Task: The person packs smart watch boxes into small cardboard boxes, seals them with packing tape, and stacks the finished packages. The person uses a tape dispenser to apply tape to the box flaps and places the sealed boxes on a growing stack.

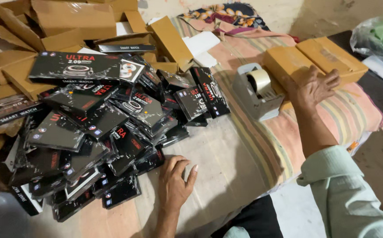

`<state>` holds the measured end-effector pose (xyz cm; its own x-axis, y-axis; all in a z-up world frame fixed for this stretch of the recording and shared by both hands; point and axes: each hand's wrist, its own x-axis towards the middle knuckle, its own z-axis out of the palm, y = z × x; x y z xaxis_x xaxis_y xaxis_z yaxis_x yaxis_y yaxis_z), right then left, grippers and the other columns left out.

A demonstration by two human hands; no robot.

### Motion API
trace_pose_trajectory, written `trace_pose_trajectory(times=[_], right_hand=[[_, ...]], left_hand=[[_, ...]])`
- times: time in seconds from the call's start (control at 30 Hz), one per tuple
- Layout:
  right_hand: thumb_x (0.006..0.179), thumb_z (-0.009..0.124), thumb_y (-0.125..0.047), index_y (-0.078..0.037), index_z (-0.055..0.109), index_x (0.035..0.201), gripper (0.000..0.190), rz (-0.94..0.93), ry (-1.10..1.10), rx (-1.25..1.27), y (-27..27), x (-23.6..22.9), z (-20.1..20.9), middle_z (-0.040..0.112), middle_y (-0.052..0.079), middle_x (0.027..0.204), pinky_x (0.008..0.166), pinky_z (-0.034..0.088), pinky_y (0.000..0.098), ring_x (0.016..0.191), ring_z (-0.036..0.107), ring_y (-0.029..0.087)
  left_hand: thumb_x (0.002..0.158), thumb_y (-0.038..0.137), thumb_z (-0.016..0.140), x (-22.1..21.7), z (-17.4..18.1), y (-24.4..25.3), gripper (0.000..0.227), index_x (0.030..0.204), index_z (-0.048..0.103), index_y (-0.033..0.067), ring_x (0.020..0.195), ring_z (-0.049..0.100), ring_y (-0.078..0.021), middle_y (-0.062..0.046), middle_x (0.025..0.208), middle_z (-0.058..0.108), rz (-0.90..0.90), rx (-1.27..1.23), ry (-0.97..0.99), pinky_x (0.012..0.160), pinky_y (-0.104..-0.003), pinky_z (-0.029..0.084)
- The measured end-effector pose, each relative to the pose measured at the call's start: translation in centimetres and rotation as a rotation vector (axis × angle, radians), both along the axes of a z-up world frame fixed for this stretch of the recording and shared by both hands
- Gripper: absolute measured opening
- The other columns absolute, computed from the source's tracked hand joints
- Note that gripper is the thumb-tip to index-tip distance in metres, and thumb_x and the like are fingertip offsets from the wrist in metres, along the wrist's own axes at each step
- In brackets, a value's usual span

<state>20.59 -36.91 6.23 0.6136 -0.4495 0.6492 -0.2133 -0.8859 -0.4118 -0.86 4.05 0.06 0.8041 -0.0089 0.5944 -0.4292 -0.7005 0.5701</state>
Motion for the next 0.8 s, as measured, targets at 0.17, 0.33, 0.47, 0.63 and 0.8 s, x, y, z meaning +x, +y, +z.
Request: trace_pose_trajectory(times=[0.17, 0.33, 0.47, 0.63, 0.8], right_hand=[[0.096, 0.081, -0.04, -0.002, 0.059, 0.137, 0.06, 0.163, -0.249, -0.283, 4.6, -1.6, -0.6, 0.036, 0.033, 0.149, 0.11, 0.031, 0.0641, 0.137, 0.034, 0.05], [0.082, 0.081, -0.021, -0.006, 0.072, 0.12, 0.042, 0.659, -0.105, -0.106, 15.5, -1.9, 0.7, 0.059, 0.022, 0.132, 0.107, 0.041, 0.0509, 0.124, 0.049, 0.041], [0.088, 0.076, -0.025, -0.006, 0.07, 0.124, 0.041, 0.944, -0.059, -0.023, 23.1, -1.2, 4.0, 0.065, 0.02, 0.12, 0.098, 0.047, 0.0507, 0.113, 0.058, 0.04], [0.095, 0.071, -0.026, -0.005, 0.068, 0.124, 0.037, 1.174, -0.033, 0.121, 31.1, 0.0, 6.6, 0.068, 0.019, 0.115, 0.093, 0.052, 0.0466, 0.107, 0.064, 0.036], [0.097, 0.065, -0.018, -0.002, 0.058, 0.137, 0.043, 1.291, -0.042, 0.242, 38.1, 5.3, 8.0, 0.07, 0.017, 0.116, 0.085, 0.056, 0.0413, 0.108, 0.067, 0.03]], left_hand=[[0.088, 0.03, 0.073, 0.5, 0.7, -0.3, 0.025, 0.09, 0.069, 0.0053, 0.096, 0.064, -0.0319, -0.011, 0.1, 0.067, 0.024, 0.051, -0.006, 0.083, -0.044, 0.051], [0.089, 0.03, 0.07, 2.3, -0.2, -1.4, 0.027, 0.083, 0.064, 0.0041, 0.087, 0.063, -0.0352, -0.015, 0.089, 0.061, 0.051, 0.154, 0.137, 0.077, -0.047, 0.05], [0.095, 0.026, 0.065, 3.4, -1.5, -1.3, 0.023, 0.086, 0.064, 0.0054, 0.084, 0.065, -0.0359, -0.015, 0.089, 0.062, 0.027, 0.126, 0.162, 0.077, -0.049, 0.052], [0.091, 0.028, 0.063, 3.2, -3.5, -2.0, 0.024, 0.096, 0.066, 0.0047, 0.089, 0.065, -0.0394, -0.023, 0.105, 0.066, 0.121, 0.115, -0.084, 0.079, -0.048, 0.053], [0.09, 0.023, 0.065, 3.4, -4.3, -1.8, 0.017, 0.094, 0.065, 0.0065, 0.092, 0.064, -0.039, -0.017, 0.099, 0.065, -0.013, 0.106, 0.119, 0.078, -0.053, 0.05]])
